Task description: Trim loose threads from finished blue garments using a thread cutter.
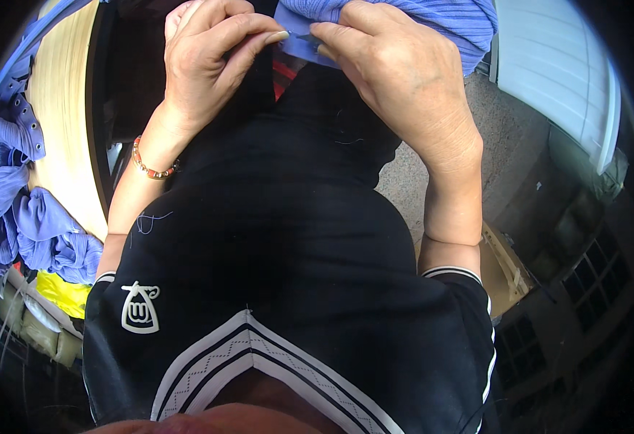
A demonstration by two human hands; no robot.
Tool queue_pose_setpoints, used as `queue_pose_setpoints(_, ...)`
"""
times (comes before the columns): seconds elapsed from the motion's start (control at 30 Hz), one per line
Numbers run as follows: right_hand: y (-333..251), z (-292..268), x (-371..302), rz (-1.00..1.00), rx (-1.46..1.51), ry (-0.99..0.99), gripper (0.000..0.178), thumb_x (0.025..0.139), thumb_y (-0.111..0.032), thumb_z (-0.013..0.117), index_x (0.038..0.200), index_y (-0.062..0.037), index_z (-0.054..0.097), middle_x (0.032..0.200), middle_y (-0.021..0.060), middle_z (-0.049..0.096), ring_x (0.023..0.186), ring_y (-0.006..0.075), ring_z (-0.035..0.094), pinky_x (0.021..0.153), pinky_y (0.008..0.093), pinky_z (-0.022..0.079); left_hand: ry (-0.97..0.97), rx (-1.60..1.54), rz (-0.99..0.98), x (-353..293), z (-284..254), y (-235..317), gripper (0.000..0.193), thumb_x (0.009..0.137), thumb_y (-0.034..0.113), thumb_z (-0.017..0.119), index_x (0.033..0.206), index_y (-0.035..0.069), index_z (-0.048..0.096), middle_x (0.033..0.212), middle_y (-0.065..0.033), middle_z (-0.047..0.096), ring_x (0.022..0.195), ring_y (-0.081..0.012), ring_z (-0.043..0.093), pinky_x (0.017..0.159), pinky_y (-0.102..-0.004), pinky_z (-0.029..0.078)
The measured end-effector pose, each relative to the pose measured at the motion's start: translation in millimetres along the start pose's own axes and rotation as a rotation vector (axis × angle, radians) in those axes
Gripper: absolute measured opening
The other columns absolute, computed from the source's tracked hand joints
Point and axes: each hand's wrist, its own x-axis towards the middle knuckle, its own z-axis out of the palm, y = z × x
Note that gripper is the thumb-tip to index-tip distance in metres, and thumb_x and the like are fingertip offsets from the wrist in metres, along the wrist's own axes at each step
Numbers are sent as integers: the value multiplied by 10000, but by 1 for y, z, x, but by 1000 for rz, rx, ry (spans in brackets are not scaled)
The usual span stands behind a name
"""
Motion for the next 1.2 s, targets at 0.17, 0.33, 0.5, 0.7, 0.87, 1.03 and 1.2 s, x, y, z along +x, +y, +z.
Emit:
queue_pose_setpoints(0.17,2,-2,-3,41,23,50,277,853,-136,785,1129,-150,771,840,16,636,708,179,629,615,291,504,-43,-651,-525,-23,36,-18,178,868,113,761,1009,46,676,936,-64,615,888,-224,609,803,-336,462)
queue_pose_setpoints(0.33,5,1,-6,88,201,138,306,848,-71,790,1152,-101,765,853,47,642,703,152,615,636,251,492,-176,-1351,-1383,-37,55,-19,423,1051,222,576,1414,12,527,1368,-127,605,1266,-253,595,1043,-378,492)
queue_pose_setpoints(0.5,3,1,-7,99,226,143,330,841,-60,795,1166,-102,764,850,48,637,701,144,607,634,248,483,-156,-1688,-1392,-38,63,-28,389,1076,179,509,1393,-46,509,1416,-189,558,1329,-312,548,1144,-484,437)
queue_pose_setpoints(0.7,-3,4,-3,94,151,128,337,832,-78,804,1166,-113,767,860,49,648,710,153,622,638,262,495,-97,-1802,-1259,-42,52,-31,315,1043,96,569,1321,-50,545,1337,-164,619,1261,-253,609,1156,-429,447)
queue_pose_setpoints(0.87,-3,14,5,28,187,125,328,836,-100,803,1161,-103,764,861,45,648,719,166,625,638,274,499,-52,-1850,-1099,-53,41,-37,322,1033,90,592,1326,-38,553,1312,-139,638,1219,-222,629,1133,-399,475)
queue_pose_setpoints(1.03,2,25,4,47,206,155,346,837,-107,805,1180,-100,757,869,45,647,713,159,619,633,270,493,-47,-1760,-1092,-52,29,-26,324,1031,79,592,1336,-27,565,1272,-131,663,1179,-209,649,1132,-399,480)
queue_pose_setpoints(1.2,4,27,4,28,236,170,353,833,-104,809,1182,-94,757,872,45,649,728,153,622,635,263,492,13,-1798,-1034,-52,28,-25,348,1039,80,578,1371,-22,548,1304,-141,655,1210,-224,649,1130,-426,481)
